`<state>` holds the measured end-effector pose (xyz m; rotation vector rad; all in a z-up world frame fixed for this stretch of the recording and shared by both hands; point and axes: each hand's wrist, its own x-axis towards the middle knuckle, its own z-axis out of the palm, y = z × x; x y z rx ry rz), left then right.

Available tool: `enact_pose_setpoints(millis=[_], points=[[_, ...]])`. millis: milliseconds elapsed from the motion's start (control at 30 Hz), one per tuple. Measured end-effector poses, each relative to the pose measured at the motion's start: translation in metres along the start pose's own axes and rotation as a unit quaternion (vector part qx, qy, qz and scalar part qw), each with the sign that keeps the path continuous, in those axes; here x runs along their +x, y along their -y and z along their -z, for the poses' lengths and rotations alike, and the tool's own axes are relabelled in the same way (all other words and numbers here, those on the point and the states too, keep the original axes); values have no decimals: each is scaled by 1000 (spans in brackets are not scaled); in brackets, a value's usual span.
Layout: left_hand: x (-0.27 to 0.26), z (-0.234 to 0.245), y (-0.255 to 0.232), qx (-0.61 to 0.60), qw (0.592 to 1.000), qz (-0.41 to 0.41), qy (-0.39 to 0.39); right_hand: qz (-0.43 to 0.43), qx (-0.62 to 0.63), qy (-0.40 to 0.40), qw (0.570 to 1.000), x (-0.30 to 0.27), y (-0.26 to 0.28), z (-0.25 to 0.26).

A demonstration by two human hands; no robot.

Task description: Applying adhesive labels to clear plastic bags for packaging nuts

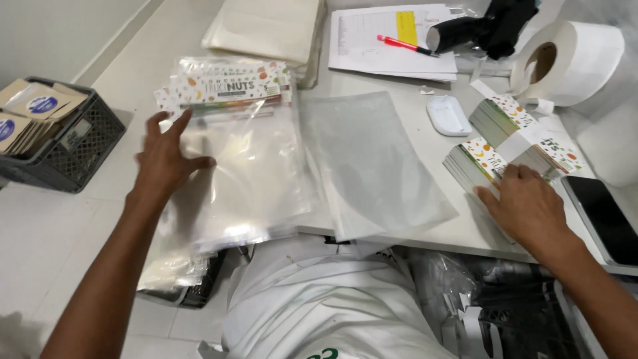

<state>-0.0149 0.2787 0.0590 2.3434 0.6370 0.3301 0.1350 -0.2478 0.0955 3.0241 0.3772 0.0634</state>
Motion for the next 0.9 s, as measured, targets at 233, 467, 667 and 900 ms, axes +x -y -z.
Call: enact_pose_setpoints(millis=[233, 467, 667, 900], points=[[-22, -91, -72, 103, 976, -180, -67, 70, -275, -191, 940, 7, -53, -85], [-155, -207, -149, 251, 838, -468, 123, 86, -320, -191, 924, 2, -45, -80], [-142, -181, -144, 224, 843, -456, 176, 1, -145, 25, 989, 6, -46, -25], [-133, -206, -96, 297, 791, -534, 39, 49, -145, 35, 988, 7, -47, -13]])
